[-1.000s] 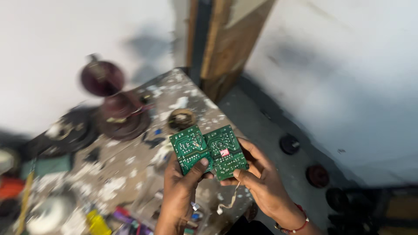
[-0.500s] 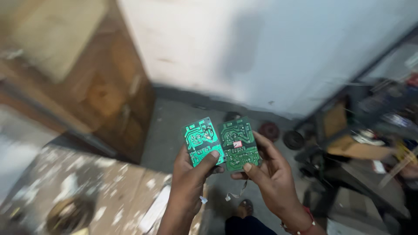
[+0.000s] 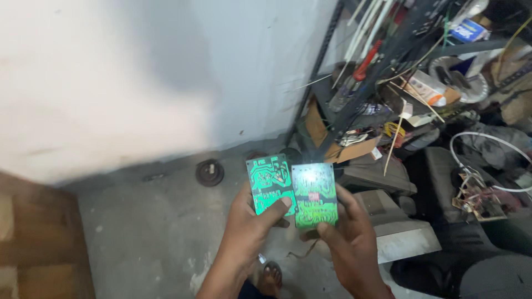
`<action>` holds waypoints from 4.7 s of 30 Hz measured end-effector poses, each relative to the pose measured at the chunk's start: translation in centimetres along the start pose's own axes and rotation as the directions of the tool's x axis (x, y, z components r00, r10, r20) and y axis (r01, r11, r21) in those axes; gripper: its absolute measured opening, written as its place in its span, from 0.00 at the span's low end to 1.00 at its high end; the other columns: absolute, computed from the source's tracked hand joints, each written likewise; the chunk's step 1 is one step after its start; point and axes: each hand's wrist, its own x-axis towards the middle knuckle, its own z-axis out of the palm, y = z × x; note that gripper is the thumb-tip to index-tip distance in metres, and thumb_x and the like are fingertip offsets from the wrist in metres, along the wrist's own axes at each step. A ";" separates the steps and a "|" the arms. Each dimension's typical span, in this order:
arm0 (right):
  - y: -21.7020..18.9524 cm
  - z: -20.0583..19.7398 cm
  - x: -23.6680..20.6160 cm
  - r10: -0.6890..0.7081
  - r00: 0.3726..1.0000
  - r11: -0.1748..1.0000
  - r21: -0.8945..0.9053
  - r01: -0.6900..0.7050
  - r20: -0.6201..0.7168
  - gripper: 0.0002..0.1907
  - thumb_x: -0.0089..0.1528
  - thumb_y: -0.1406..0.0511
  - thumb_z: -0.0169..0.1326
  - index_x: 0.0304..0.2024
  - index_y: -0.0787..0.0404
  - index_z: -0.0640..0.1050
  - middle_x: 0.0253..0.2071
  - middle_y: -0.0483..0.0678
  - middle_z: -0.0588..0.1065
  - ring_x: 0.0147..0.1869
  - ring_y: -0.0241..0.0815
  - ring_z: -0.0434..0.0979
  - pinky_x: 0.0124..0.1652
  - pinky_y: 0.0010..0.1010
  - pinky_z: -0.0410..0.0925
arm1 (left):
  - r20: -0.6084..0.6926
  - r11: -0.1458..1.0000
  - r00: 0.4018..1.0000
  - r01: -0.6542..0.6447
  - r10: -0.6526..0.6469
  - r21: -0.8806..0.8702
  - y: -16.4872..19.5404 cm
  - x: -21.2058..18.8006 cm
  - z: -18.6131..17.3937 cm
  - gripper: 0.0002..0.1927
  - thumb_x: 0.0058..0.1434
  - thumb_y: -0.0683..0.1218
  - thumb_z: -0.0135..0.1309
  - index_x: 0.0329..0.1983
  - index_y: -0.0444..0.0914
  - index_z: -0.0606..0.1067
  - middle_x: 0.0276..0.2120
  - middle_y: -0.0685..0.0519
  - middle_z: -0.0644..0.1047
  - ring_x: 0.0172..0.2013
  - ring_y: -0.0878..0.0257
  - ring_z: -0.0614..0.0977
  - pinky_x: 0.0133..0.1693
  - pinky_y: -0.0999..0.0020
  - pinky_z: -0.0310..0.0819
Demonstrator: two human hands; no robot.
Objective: The person uses a multimeter with red and black probes to test a green circuit board on a cluttered workbench, adjusting the multimeter dial between measurements. They then carry the board to a storage shelf, pick up a motor-like electrical component, return to the bench, and continue probing the component with the multimeter leads.
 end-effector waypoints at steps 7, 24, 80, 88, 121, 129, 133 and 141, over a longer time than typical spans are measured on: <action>0.9 -0.1 9.0 0.089 0.977 0.995 0.056 -0.080 -0.196 0.35 0.58 0.78 0.50 0.69 0.66 0.61 0.59 0.57 0.72 0.54 0.49 0.79 0.42 0.46 0.78 | 0.156 0.994 0.985 0.066 -0.079 0.087 2.8 11.9 0.0 0.21 0.57 0.42 0.60 0.54 0.38 0.74 0.40 0.55 0.81 0.38 0.67 0.81 0.35 0.68 0.78; -1.7 -2.4 19.0 -0.096 0.747 0.995 -0.067 0.068 -0.658 0.43 0.55 0.83 0.45 0.72 0.57 0.57 0.63 0.53 0.70 0.56 0.41 0.77 0.44 0.33 0.75 | 0.588 0.942 0.737 0.281 -0.334 0.183 6.6 28.8 5.4 0.23 0.65 0.46 0.52 0.64 0.39 0.70 0.48 0.53 0.80 0.47 0.63 0.81 0.45 0.62 0.79; 17.8 -64.3 67.9 -0.450 0.892 0.004 -0.999 -0.041 -0.038 0.18 0.57 0.59 0.59 0.48 0.59 0.81 0.48 0.55 0.79 0.53 0.59 0.77 0.52 0.50 0.67 | -0.071 0.897 0.997 0.018 0.014 0.441 -39.9 66.2 27.8 0.19 0.59 0.39 0.57 0.55 0.32 0.78 0.49 0.42 0.83 0.47 0.55 0.85 0.48 0.63 0.80; 14.2 -63.5 65.7 -0.409 0.900 0.508 -0.857 0.089 -0.150 0.21 0.56 0.61 0.61 0.50 0.62 0.79 0.49 0.57 0.79 0.55 0.59 0.77 0.53 0.44 0.69 | -0.118 0.899 0.988 -0.035 0.096 0.437 -39.5 65.1 30.2 0.22 0.56 0.39 0.59 0.55 0.34 0.73 0.46 0.44 0.81 0.45 0.57 0.84 0.43 0.61 0.82; 11.5 -52.9 42.6 -0.105 0.776 0.954 -0.283 -0.098 -0.622 0.13 0.64 0.69 0.55 0.51 0.60 0.77 0.39 0.44 0.79 0.41 0.33 0.77 0.40 0.25 0.71 | 0.723 -0.493 0.242 -0.591 0.648 0.639 -21.7 52.0 38.6 0.23 0.58 0.49 0.58 0.56 0.36 0.75 0.59 0.38 0.74 0.65 0.36 0.68 0.66 0.35 0.55; 9.7 -45.2 40.4 0.021 0.890 0.978 -0.174 -0.112 -0.455 0.12 0.64 0.70 0.57 0.51 0.60 0.77 0.39 0.45 0.78 0.42 0.33 0.78 0.41 0.25 0.72 | 0.581 -0.459 0.615 -0.366 0.533 0.809 -16.9 50.1 39.2 0.44 0.55 0.56 0.54 0.70 0.28 0.60 0.69 0.29 0.62 0.71 0.35 0.60 0.68 0.35 0.48; 8.6 -43.4 39.5 -0.103 0.881 0.937 -0.342 -0.070 -0.462 0.12 0.63 0.71 0.56 0.50 0.60 0.77 0.39 0.45 0.78 0.41 0.33 0.78 0.40 0.26 0.72 | 0.624 -0.468 0.639 -0.426 0.450 0.774 -15.5 49.5 37.7 0.45 0.53 0.56 0.54 0.70 0.29 0.58 0.70 0.31 0.58 0.71 0.37 0.57 0.67 0.38 0.48; 8.1 -36.6 37.0 -0.134 0.839 0.950 -0.308 -0.042 -0.528 0.09 0.64 0.69 0.55 0.48 0.61 0.77 0.39 0.46 0.80 0.40 0.34 0.80 0.40 0.26 0.73 | 0.663 -0.406 0.661 -0.531 0.352 0.744 -13.6 49.4 34.5 0.46 0.51 0.50 0.54 0.72 0.29 0.55 0.73 0.37 0.54 0.73 0.40 0.53 0.68 0.41 0.43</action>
